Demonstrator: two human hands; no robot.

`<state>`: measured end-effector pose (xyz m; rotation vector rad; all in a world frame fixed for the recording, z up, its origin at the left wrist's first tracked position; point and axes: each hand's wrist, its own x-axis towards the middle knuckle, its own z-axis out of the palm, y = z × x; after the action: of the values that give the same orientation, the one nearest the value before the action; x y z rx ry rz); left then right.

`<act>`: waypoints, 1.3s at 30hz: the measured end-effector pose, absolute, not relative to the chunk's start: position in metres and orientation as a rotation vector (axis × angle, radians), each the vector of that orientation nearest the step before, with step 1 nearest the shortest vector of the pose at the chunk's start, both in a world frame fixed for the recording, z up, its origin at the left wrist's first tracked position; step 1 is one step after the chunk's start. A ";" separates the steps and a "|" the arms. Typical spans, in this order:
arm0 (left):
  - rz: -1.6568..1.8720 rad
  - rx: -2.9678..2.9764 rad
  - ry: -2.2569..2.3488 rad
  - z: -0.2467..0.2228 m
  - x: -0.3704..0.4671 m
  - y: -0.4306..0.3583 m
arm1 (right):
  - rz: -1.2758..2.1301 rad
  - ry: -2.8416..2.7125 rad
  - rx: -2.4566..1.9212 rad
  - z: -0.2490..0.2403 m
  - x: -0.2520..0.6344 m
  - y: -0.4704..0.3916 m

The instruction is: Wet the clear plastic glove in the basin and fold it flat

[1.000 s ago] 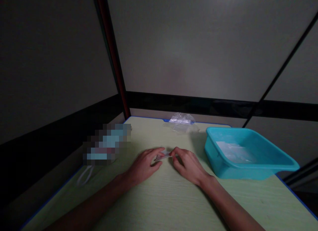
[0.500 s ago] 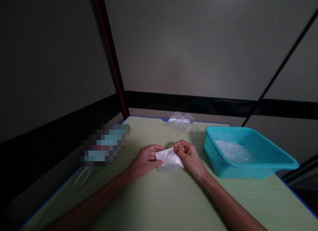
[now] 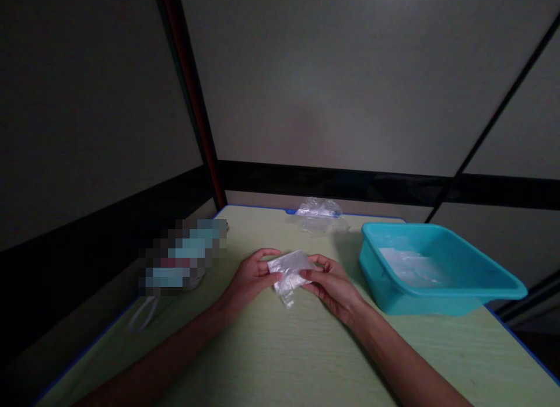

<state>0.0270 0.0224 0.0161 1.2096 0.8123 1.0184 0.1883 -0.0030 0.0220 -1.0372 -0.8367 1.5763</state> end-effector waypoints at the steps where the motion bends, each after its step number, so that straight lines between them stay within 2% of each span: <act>1: 1.027 1.208 0.818 0.015 0.027 0.023 | 1.559 -0.833 -1.042 0.021 0.187 -0.003; 5: 1.041 1.146 0.910 0.015 0.027 0.023 | 1.277 -0.920 -1.085 0.021 0.185 -0.002; 10: 0.776 0.839 0.731 0.021 0.023 0.020 | 0.440 -1.474 -1.165 0.023 0.192 -0.011; 14: 0.613 0.922 0.576 0.025 0.024 0.018 | -0.108 -2.213 -0.841 0.023 0.192 -0.019; 18: 0.619 1.053 0.647 0.023 0.024 0.017 | -0.331 -2.493 -0.626 0.026 0.184 -0.020; 21: 0.634 1.004 0.633 0.022 0.022 0.018 | -0.267 -2.540 -0.612 0.027 0.182 -0.020; 24: 0.714 0.839 0.532 0.021 0.020 0.021 | -0.063 -2.438 -0.696 0.026 0.186 -0.021; 30: 0.799 0.712 0.526 0.022 0.022 0.024 | 0.635 -1.629 -1.047 0.018 0.181 -0.013; 33: 0.795 0.795 0.583 0.020 0.024 0.023 | 0.964 -1.495 -1.056 0.014 0.174 -0.006; 39: 0.730 0.871 0.599 0.013 0.030 0.020 | 1.149 -1.367 -1.035 0.011 0.167 -0.004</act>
<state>0.0301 0.0199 0.0130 0.8712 0.5990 0.7303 0.1668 -0.0039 0.0111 -1.0355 -1.3675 1.1493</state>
